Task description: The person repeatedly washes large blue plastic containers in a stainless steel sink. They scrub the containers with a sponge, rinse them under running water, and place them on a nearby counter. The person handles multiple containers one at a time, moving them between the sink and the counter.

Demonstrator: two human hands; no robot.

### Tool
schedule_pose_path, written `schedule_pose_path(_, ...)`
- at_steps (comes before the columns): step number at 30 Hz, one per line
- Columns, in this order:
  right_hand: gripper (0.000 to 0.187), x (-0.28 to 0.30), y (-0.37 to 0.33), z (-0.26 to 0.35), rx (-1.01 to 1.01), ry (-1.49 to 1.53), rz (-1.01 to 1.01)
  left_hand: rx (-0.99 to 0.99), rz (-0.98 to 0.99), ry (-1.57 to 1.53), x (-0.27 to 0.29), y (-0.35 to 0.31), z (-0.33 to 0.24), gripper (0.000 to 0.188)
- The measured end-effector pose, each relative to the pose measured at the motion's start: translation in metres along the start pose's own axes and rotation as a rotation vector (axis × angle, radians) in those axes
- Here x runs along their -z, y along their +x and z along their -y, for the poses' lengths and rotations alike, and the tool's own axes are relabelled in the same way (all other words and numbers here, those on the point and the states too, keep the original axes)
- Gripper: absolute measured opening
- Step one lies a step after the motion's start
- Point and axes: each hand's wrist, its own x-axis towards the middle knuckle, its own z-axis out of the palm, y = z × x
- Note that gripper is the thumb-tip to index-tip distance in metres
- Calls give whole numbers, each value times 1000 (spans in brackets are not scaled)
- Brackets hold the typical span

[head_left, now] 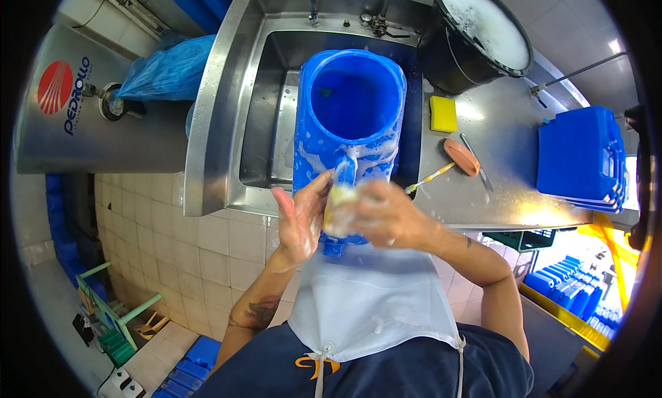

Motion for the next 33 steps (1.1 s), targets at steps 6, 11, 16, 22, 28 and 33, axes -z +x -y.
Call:
schedule_pose_path(6, 48, -4, 0, 13, -114, -21, -39, 32, 42, 65, 0, -6, 5, 130)
schedule_pose_path(11, 47, -5, 2, 11, -84, 6, -114, -10, 58, 30, 4, -2, 6, 127)
schedule_pose_path(16, 34, 12, 20, 3, -320, -136, -264, -4, -15, 96, -3, -13, 8, 130)
schedule_pose_path(22, 23, -3, -7, 29, -597, 180, -293, -110, -53, 329, 11, -15, 9, 70)
schedule_pose_path(28, 13, -27, 14, 32, -1135, 595, -599, -318, -380, 814, -12, -14, 36, 37)
schedule_pose_path(33, 18, -22, 11, 34, -1076, 698, -142, -386, -422, 861, -4, -19, 44, 38)
